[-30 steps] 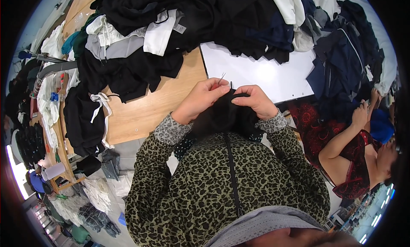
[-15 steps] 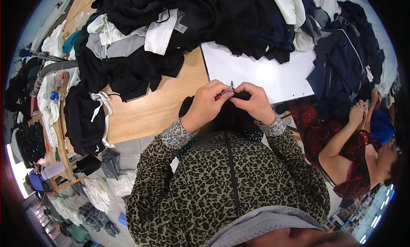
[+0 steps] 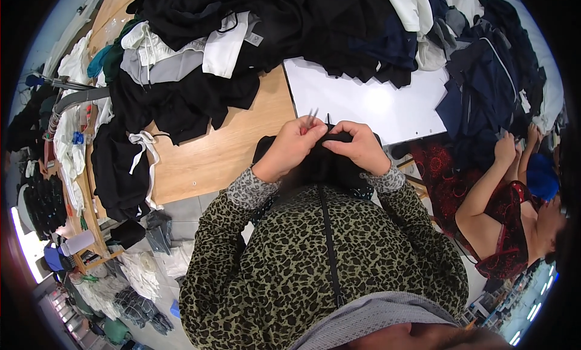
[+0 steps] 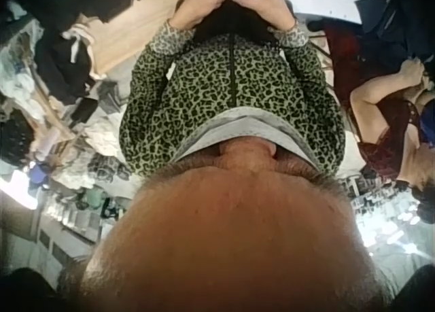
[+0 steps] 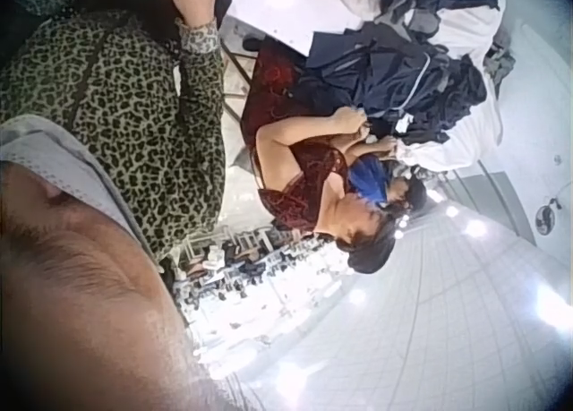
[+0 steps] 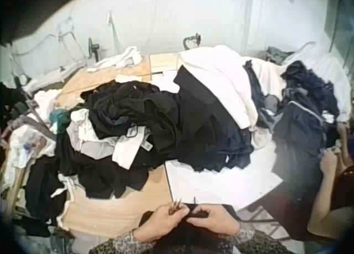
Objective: Inspecting black garments for quality control and trimming loose threads using a pair of snips.
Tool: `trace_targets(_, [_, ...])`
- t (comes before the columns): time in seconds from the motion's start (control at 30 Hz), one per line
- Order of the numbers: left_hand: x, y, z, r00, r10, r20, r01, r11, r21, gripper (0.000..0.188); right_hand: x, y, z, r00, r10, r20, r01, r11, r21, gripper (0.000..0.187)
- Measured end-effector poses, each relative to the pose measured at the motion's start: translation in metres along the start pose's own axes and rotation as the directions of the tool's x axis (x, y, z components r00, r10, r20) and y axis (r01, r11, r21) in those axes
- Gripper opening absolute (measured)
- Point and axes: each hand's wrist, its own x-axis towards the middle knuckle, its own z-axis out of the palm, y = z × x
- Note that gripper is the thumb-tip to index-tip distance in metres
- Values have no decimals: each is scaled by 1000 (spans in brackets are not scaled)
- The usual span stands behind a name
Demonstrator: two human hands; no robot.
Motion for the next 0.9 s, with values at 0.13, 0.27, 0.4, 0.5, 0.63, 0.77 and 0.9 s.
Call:
trace_targets(0.13, [2, 3, -12, 996, -11, -91, 15, 999, 45, 16, 2, 9, 2, 994, 102, -28, -93, 971, 220, 21])
trace_targets(0.27, [-15, 6, -15, 979, 189, -75, -159, 940, 303, 27, 2, 12, 5, 981, 158, -115, -120, 951, 285, 20])
trace_targets(0.4, [-20, 4, -15, 988, 154, 21, -150, 915, 375, 33, 2, 7, 9, 981, 100, -164, -80, 989, 124, 22])
trace_targets(0.5, [-18, 0, -13, 990, 135, 40, -140, 914, 380, 33, 2, 11, 12, 978, 35, -206, -27, 999, 42, 22])
trace_targets(0.63, [-15, 1, -13, 990, 133, 42, -139, 908, 395, 32, 1, 9, 14, 966, -90, -242, 65, 992, -110, 23])
trace_targets(0.77, [-17, 5, -11, 991, 124, 58, -137, 901, 411, 31, -1, 8, 15, 941, -221, -254, 149, 950, -274, 22])
trace_targets(0.9, [-18, 8, -11, 994, 92, 64, -111, 890, 442, 30, -2, 3, 15, 942, -242, -234, 161, 935, -317, 22])
